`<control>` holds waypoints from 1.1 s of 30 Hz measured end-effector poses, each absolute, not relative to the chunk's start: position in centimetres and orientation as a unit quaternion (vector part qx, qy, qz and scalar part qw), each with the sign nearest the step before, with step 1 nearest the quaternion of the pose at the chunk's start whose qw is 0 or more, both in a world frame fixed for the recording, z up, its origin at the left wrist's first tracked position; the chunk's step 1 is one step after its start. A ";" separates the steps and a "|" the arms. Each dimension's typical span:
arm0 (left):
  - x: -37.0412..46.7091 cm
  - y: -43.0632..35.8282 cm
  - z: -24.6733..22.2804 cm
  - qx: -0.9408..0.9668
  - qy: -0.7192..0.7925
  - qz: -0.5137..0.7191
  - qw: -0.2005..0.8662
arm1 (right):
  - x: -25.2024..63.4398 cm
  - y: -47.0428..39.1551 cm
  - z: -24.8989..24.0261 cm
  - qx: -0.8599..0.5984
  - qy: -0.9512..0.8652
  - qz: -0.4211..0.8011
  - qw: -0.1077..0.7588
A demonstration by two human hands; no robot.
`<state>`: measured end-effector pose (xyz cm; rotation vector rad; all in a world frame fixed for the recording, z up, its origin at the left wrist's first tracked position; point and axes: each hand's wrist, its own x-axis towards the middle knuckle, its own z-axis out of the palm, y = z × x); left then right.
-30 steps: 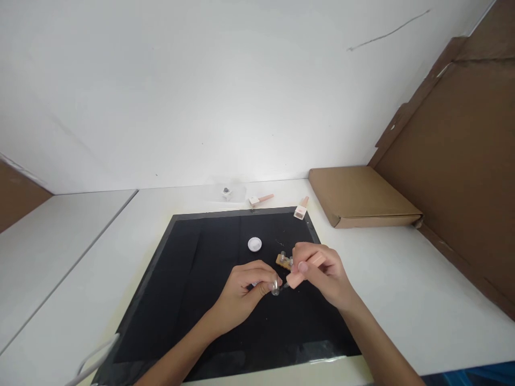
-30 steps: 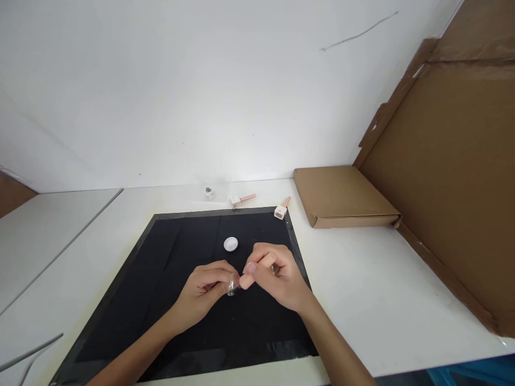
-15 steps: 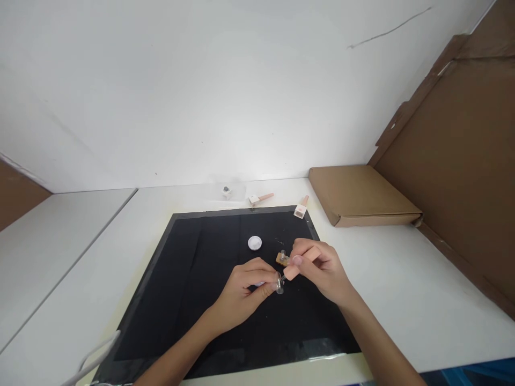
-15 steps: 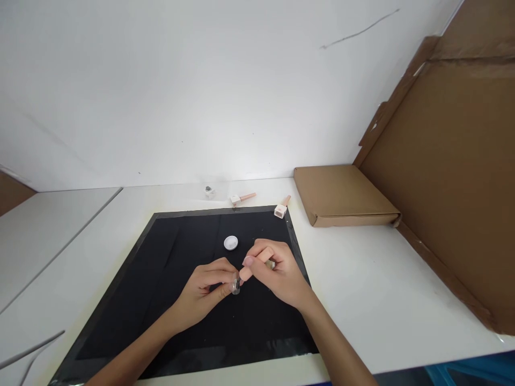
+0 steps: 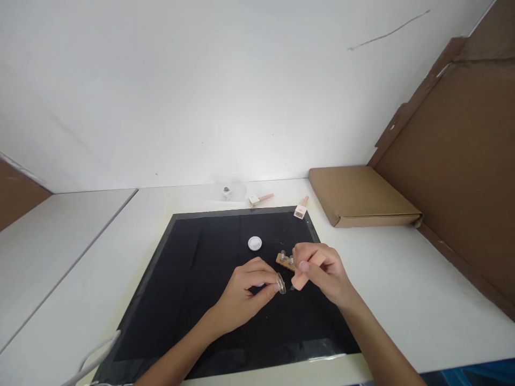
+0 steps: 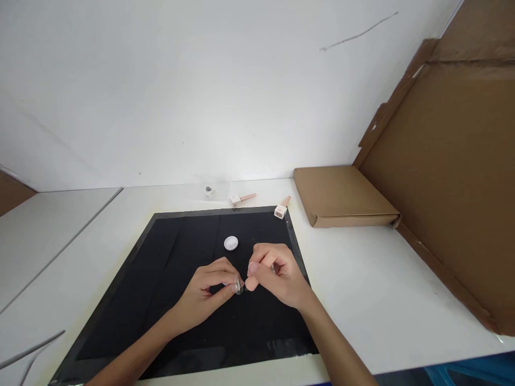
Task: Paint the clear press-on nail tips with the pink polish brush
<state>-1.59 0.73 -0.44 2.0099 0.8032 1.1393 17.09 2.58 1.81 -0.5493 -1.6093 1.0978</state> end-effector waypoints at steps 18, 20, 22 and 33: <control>-1.2 0.4 -0.1 0.787 0.288 0.438 0.324 | 16.8 2.5 1.9 -0.303 -0.671 0.435 0.518; -1.1 0.4 0.0 0.788 0.285 0.437 0.326 | 16.8 2.6 1.9 -0.310 -0.666 0.433 0.522; -1.1 0.3 0.0 0.788 0.285 0.435 0.328 | 16.8 2.6 1.9 -0.302 -0.663 0.426 0.537; -1.2 0.5 0.4 0.784 0.314 0.430 0.318 | 16.9 2.4 2.0 -0.220 -0.684 0.464 0.518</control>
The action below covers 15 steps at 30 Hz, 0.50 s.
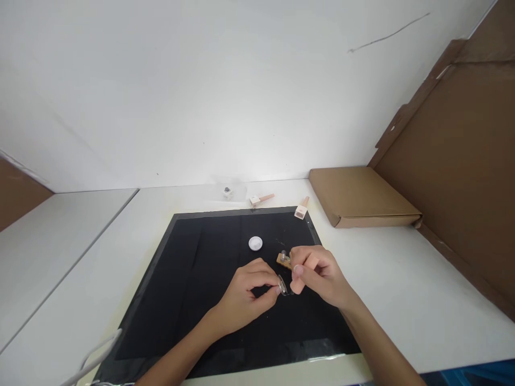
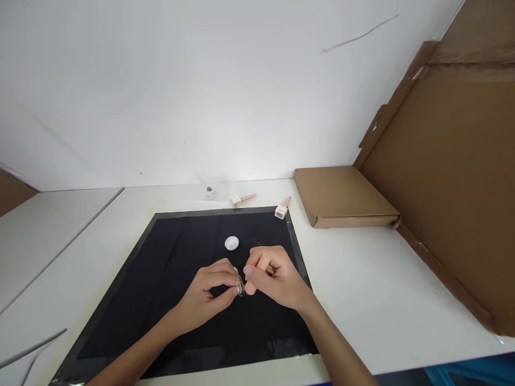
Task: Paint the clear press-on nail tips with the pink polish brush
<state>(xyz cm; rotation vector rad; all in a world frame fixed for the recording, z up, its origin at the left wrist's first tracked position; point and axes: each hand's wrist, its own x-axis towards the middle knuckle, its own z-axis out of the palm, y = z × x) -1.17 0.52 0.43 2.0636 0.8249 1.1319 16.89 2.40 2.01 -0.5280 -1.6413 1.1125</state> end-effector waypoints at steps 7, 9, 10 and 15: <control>-1.1 0.4 0.0 0.783 0.300 0.434 0.328 | 16.9 2.5 1.9 -0.285 -0.687 0.431 0.512; -1.1 0.4 -0.1 0.782 0.299 0.437 0.328 | 16.9 2.6 1.8 -0.293 -0.685 0.431 0.509; -1.0 0.4 -0.1 0.783 0.299 0.436 0.327 | 16.9 2.6 1.7 -0.296 -0.684 0.431 0.510; -1.1 0.4 -0.1 0.788 0.297 0.429 0.326 | 16.9 2.5 1.5 -0.309 -0.674 0.410 0.530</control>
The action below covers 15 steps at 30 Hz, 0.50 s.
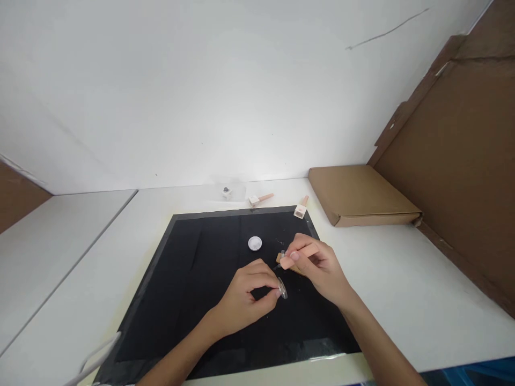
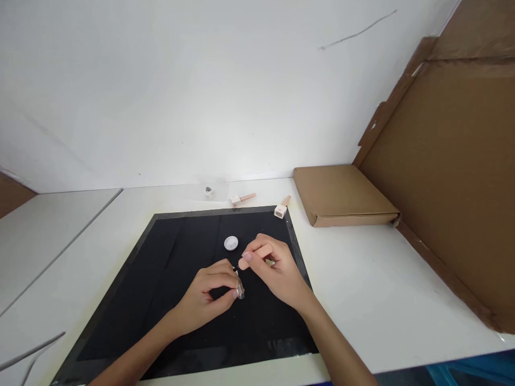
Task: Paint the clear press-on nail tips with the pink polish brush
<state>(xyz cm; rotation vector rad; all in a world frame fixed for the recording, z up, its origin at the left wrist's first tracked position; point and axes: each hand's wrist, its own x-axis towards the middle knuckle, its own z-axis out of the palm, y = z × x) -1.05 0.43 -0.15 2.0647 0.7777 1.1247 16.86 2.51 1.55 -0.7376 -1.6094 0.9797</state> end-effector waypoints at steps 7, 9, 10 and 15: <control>-1.2 0.5 -0.2 0.784 0.331 0.430 0.303 | 16.8 2.4 1.8 -0.266 -0.673 0.432 0.539; -1.2 0.5 -0.2 0.785 0.334 0.428 0.300 | 16.8 2.4 1.9 -0.260 -0.681 0.441 0.524; -1.1 0.5 -0.3 0.786 0.335 0.426 0.298 | 16.8 2.4 1.9 -0.259 -0.685 0.444 0.517; -1.0 0.6 -0.4 0.790 0.332 0.424 0.291 | 16.7 2.3 1.9 -0.259 -0.701 0.442 0.497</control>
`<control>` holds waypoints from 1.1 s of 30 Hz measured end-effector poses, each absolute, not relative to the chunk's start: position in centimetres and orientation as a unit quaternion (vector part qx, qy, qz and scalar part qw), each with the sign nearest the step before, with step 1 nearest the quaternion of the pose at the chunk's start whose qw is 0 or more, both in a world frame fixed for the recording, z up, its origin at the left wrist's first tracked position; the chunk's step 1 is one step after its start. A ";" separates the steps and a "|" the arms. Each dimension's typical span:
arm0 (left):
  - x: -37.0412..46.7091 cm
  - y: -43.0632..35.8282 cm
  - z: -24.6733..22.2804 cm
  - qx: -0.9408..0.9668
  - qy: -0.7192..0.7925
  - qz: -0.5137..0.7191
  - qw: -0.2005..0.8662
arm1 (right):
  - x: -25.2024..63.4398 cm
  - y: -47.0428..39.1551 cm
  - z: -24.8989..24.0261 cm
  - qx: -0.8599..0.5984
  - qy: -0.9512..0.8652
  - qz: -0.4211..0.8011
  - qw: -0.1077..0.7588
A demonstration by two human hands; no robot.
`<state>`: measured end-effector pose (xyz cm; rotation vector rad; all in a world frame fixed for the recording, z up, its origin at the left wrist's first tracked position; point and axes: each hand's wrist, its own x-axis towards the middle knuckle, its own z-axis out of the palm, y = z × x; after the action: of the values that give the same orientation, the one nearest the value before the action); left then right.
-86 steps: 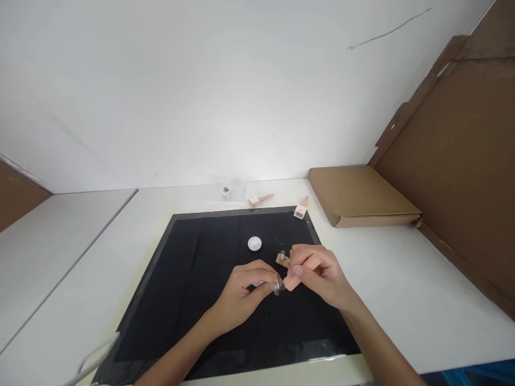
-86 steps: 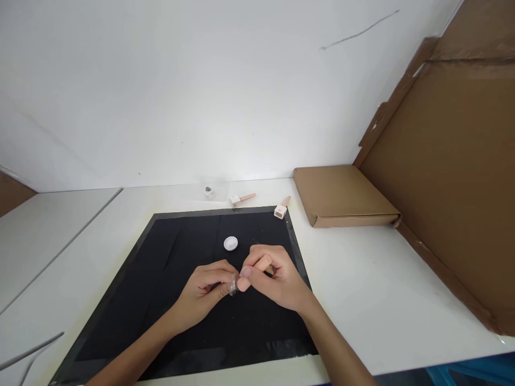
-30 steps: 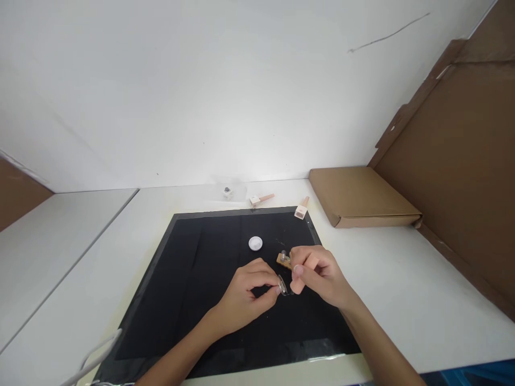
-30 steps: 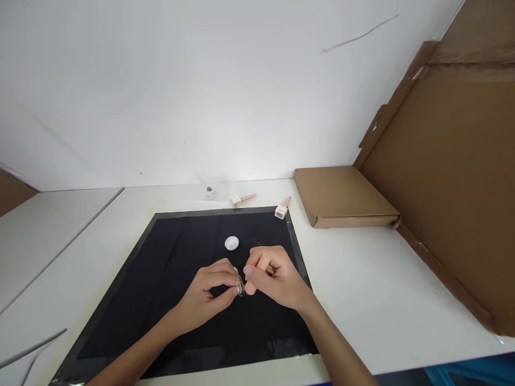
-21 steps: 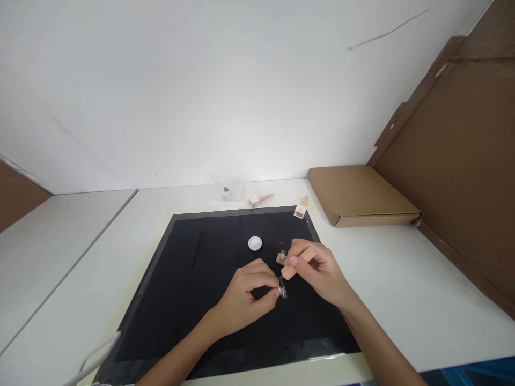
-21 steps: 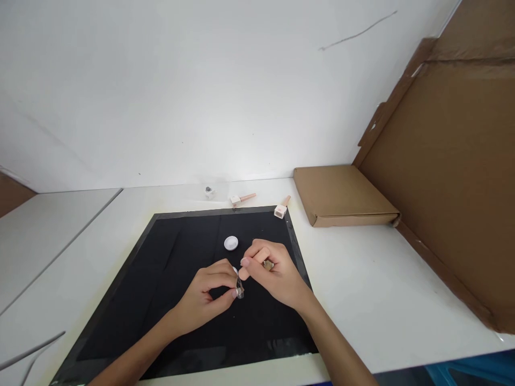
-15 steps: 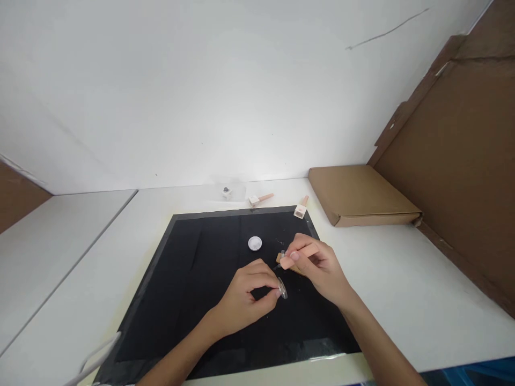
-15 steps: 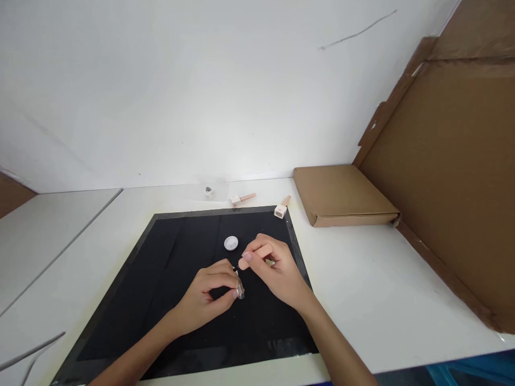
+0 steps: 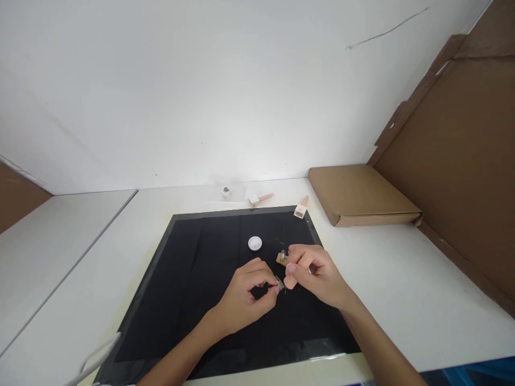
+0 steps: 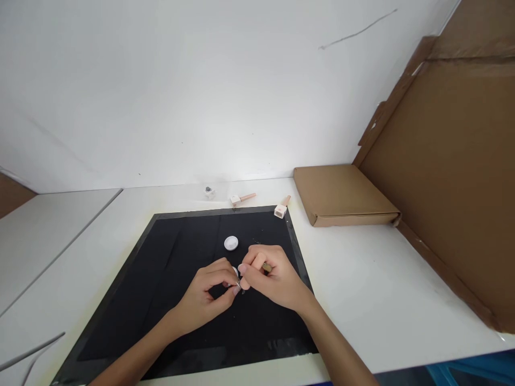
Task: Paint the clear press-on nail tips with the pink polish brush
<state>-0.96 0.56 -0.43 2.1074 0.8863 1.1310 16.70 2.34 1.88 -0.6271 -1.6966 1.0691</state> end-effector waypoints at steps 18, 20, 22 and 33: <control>-1.0 0.6 -0.7 0.786 0.333 0.430 0.295 | 16.8 2.4 1.8 -0.249 -0.705 0.431 0.506; -1.0 0.6 -0.6 0.785 0.329 0.431 0.300 | 16.8 2.4 1.9 -0.252 -0.707 0.426 0.505; -1.0 0.5 -0.5 0.786 0.325 0.429 0.304 | 16.8 2.4 1.8 -0.266 -0.705 0.415 0.510; -1.1 0.7 -0.5 0.780 0.321 0.438 0.311 | 16.8 2.5 1.8 -0.257 -0.700 0.422 0.516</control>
<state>-1.06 0.67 -0.47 2.0587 0.8482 1.1573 16.80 2.46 1.83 -0.6162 -1.6813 1.0147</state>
